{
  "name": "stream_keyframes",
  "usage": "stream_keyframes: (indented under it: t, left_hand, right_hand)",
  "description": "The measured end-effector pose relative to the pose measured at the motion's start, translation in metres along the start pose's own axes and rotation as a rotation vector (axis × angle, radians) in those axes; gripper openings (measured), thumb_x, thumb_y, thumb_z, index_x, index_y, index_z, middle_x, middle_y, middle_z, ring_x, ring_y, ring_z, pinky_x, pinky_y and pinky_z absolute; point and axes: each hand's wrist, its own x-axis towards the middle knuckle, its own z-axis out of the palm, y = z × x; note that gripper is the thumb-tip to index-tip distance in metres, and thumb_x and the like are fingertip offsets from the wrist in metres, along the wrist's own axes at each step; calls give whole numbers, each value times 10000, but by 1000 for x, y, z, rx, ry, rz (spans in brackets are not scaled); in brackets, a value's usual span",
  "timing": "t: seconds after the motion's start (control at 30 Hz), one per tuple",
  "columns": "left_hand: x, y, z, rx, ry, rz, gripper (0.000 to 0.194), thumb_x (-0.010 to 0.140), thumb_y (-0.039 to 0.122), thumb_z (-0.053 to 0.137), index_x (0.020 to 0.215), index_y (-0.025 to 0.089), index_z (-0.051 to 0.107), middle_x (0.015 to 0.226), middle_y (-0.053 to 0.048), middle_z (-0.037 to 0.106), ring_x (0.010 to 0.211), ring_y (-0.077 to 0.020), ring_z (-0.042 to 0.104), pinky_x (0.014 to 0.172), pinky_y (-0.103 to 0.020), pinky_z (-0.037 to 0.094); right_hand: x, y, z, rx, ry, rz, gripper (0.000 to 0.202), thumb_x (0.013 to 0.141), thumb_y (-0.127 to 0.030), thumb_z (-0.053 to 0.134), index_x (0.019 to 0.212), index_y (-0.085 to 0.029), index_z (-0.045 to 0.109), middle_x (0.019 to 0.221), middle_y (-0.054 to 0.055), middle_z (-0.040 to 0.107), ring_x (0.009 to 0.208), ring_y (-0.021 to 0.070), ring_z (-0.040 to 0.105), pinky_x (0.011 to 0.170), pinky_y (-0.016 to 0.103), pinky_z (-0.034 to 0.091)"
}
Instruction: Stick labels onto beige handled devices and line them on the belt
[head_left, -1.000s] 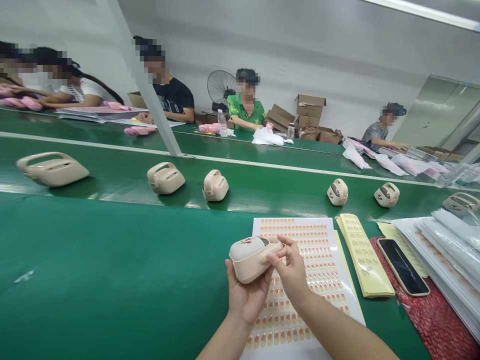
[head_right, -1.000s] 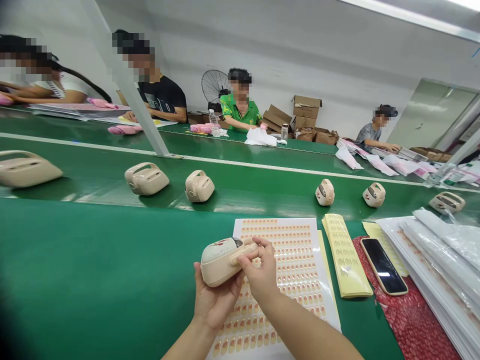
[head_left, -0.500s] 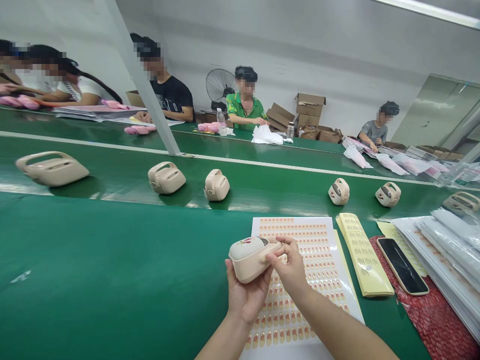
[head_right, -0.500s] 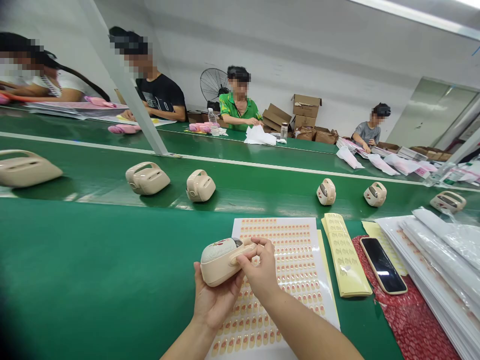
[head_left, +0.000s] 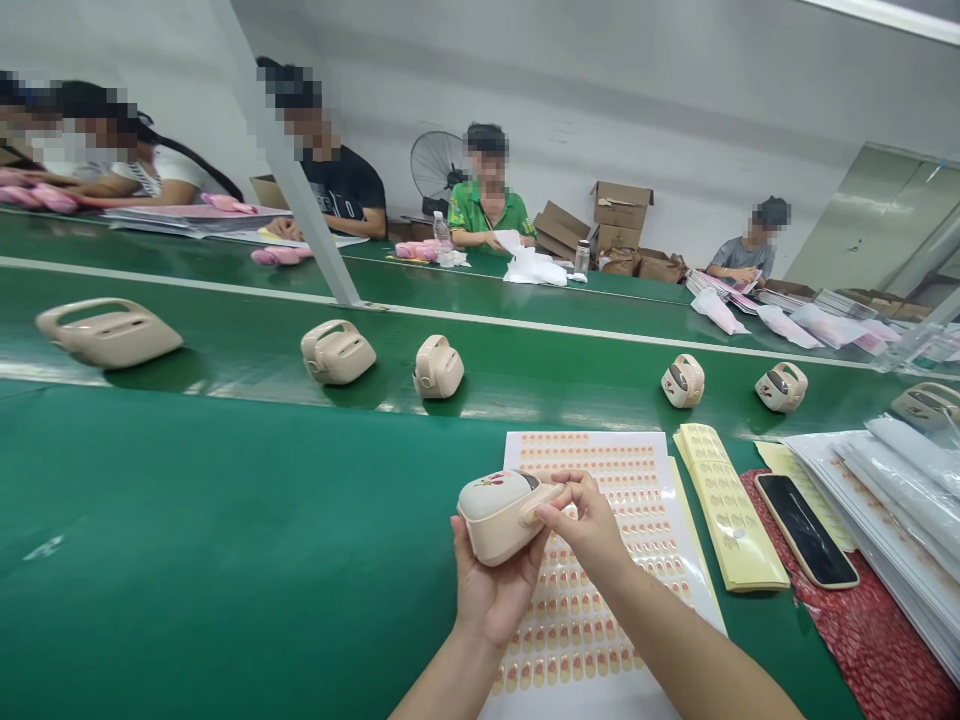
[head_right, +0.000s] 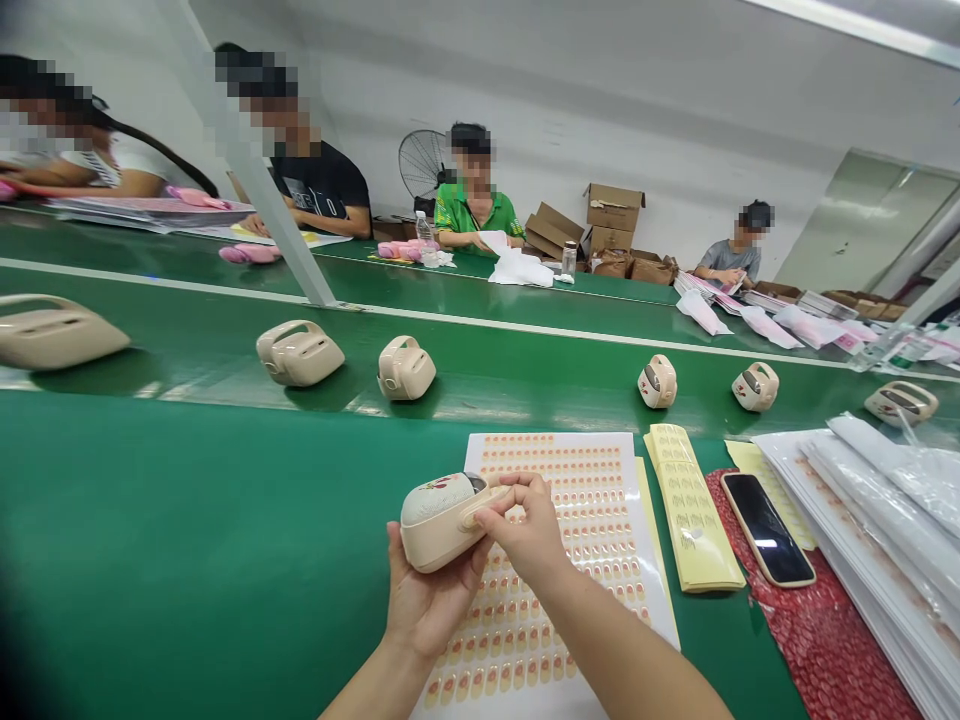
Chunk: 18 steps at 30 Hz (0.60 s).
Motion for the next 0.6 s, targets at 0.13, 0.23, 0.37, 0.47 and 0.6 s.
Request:
stream_keyframes:
  t: [0.13, 0.23, 0.37, 0.47, 0.6]
  left_hand:
    - [0, 1, -1, 4, -50, -18, 595, 858, 562, 223, 1215, 177, 505, 1226, -146, 532, 1184, -249, 435, 980, -356, 363]
    - [0, 1, 0, 2, -65, -28, 596, 858, 567, 205, 1226, 197, 493, 1233, -135, 529, 1186, -242, 433, 984, -358, 358]
    - [0, 1, 1, 10, -71, -27, 612, 865, 557, 166, 1209, 186, 511, 1218, -135, 542, 1178, -236, 444, 968, -342, 377]
    - [0, 1, 1, -5, -58, -34, 617, 864, 561, 158, 1192, 189, 527, 1208, -132, 550, 1168, -236, 455, 952, -346, 396]
    - [0, 0, 0, 28, -32, -16, 608, 873, 542, 170, 1183, 167, 535, 1219, -135, 540, 1139, -235, 485, 936, -337, 411]
  right_hand:
    - [1, 1, -4, 46, -33, -4, 185, 589, -250, 678, 510, -201, 518, 970, 42, 518, 1064, 235, 472, 960, 406, 314]
    - [2, 2, -5, 36, -56, -12, 173, 606, -244, 671, 522, -205, 525, 979, 38, 535, 1065, 230, 479, 955, 400, 321]
    - [1, 2, -2, -46, 1, -12, 169, 594, -216, 674, 503, -204, 533, 960, 39, 524, 1065, 236, 471, 967, 413, 302]
    - [0, 2, 1, -84, 43, -34, 174, 590, -191, 668, 492, -209, 527, 932, 30, 524, 1041, 228, 478, 957, 410, 315]
    - [0, 1, 1, -149, 52, -66, 186, 597, -170, 663, 492, -214, 516, 916, 25, 536, 1032, 224, 475, 942, 409, 332]
